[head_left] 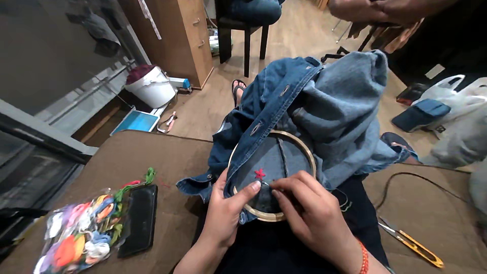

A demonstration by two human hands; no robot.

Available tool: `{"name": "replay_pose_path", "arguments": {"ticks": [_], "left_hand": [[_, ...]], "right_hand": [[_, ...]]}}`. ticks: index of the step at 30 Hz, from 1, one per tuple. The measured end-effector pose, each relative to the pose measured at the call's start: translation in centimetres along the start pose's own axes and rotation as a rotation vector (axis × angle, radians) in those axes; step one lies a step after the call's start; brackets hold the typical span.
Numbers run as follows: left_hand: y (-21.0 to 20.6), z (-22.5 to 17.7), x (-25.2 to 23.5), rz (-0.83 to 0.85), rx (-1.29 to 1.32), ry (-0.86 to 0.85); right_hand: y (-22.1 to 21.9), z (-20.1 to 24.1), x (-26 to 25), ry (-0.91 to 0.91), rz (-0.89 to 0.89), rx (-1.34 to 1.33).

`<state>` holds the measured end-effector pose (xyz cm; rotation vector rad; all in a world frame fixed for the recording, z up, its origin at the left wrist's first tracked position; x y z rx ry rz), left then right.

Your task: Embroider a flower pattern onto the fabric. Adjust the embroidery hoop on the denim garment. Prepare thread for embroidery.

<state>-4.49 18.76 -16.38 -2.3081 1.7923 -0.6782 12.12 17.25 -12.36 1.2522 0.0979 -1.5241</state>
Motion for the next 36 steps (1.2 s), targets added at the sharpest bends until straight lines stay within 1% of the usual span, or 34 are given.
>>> {"name": "replay_pose_path", "arguments": {"ticks": [21,31,36], "left_hand": [[0.1,-0.2,-0.1,0.008,-0.029,-0.077],[0.1,-0.6,0.1,0.017,-0.089,-0.133],[0.1,-1.0,0.2,0.034,-0.119,-0.178]], "right_hand": [[0.0,-0.1,-0.3,-0.013,0.020,0.035],[-0.1,-0.4,-0.9,-0.044,-0.008,0.039],[-0.2,-0.4,-1.2,-0.030,0.003,0.025]]}}
Point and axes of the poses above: each hand's wrist, its own x-axis away from the middle knuckle, its own y-axis out of the back of the hand, z = x × y, the point moved 5 cm from there along -x, towards the middle knuckle, and after that the axes turned 8 degrees about -z, right-handed, at the moved point
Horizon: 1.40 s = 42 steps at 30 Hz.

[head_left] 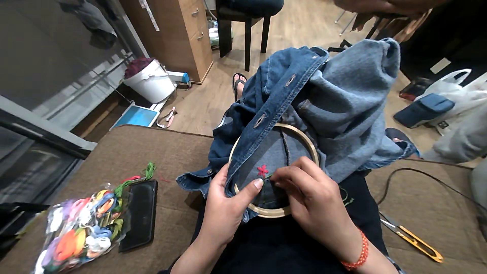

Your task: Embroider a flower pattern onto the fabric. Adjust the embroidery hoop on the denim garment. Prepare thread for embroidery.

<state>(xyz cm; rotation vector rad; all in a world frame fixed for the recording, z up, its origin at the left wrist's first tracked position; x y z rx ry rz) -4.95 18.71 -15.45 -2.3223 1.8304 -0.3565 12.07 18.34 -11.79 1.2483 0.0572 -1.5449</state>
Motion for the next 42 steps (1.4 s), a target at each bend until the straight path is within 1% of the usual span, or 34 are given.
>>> {"name": "replay_pose_path", "arguments": {"ticks": [9,28,34,38,42], "left_hand": [[0.13,-0.01,-0.08,0.006,0.003,0.000],[0.15,0.03,-0.05,0.016,0.027,-0.001],[0.15,-0.09,-0.02,0.025,-0.007,-0.031],[0.13,-0.10,-0.04,0.027,-0.028,-0.029],[0.01,0.00,-0.08,0.037,0.013,0.015]], "right_hand": [[0.24,0.06,0.11,0.024,0.008,-0.001],[0.19,0.32,0.28,0.013,0.012,-0.007],[0.14,0.35,0.14,0.013,0.000,0.015],[-0.06,0.01,-0.10,-0.017,0.007,-0.023],[-0.14,-0.26,-0.12,-0.057,0.021,-0.062]]}}
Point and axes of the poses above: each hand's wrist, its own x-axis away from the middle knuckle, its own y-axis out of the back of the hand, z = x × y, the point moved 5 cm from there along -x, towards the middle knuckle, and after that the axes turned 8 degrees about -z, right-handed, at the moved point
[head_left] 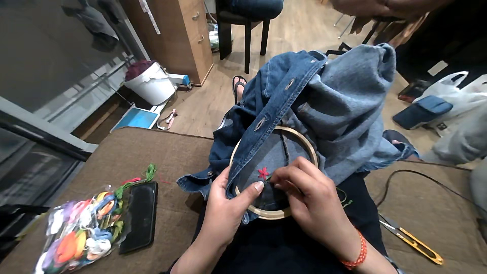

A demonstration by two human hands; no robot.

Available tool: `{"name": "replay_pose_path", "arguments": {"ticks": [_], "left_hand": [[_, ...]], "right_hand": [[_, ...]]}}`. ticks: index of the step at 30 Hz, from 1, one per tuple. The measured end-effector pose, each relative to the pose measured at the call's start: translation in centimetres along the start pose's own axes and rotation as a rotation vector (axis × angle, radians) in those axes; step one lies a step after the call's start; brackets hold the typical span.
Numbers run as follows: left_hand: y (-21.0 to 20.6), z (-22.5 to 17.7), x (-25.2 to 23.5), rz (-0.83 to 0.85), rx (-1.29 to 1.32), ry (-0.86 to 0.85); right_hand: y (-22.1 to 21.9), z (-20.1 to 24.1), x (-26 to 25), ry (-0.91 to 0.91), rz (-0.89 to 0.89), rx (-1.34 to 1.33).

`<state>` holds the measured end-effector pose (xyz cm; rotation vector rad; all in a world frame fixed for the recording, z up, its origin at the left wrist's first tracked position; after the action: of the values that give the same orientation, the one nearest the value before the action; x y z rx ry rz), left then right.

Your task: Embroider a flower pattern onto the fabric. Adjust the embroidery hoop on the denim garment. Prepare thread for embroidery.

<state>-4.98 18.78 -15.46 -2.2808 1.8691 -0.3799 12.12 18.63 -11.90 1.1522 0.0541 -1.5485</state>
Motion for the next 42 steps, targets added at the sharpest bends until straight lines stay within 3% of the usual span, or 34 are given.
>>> {"name": "replay_pose_path", "arguments": {"ticks": [11,19,25,31,36,39,42], "left_hand": [[-0.1,0.2,0.0,-0.018,0.013,0.013],[-0.1,-0.3,0.1,0.002,-0.035,-0.092],[-0.1,-0.8,0.4,0.053,-0.104,-0.200],[-0.3,-1.8,1.0,0.148,-0.115,-0.295],[-0.5,-1.8,1.3,0.162,-0.005,-0.261],[-0.6,-1.2,1.2,0.176,0.081,-0.229],[-0.6,-1.0,0.9,0.143,0.061,-0.188]], "right_hand": [[-0.2,-0.4,0.0,-0.062,0.005,-0.023],[-0.2,-0.5,-0.5,-0.136,0.005,-0.184],[0.4,3.5,-1.0,0.176,-0.013,0.253],[-0.5,5.3,-2.1,0.311,0.064,0.338],[-0.6,7.4,-2.1,0.338,0.068,0.043],[-0.2,8.2,-2.1,0.204,0.158,-0.279],[2.6,5.2,-2.8,0.017,0.170,-0.377]]}}
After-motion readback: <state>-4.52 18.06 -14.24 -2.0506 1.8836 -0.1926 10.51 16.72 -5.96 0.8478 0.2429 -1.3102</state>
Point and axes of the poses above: each hand's wrist, its own x-axis away from the middle knuckle, its own y-axis out of the back of the hand, z = x × y, the point moved 5 cm from there along -x, towards the middle knuckle, and after that the axes turned 8 degrees about -z, right-handed, at the moved point
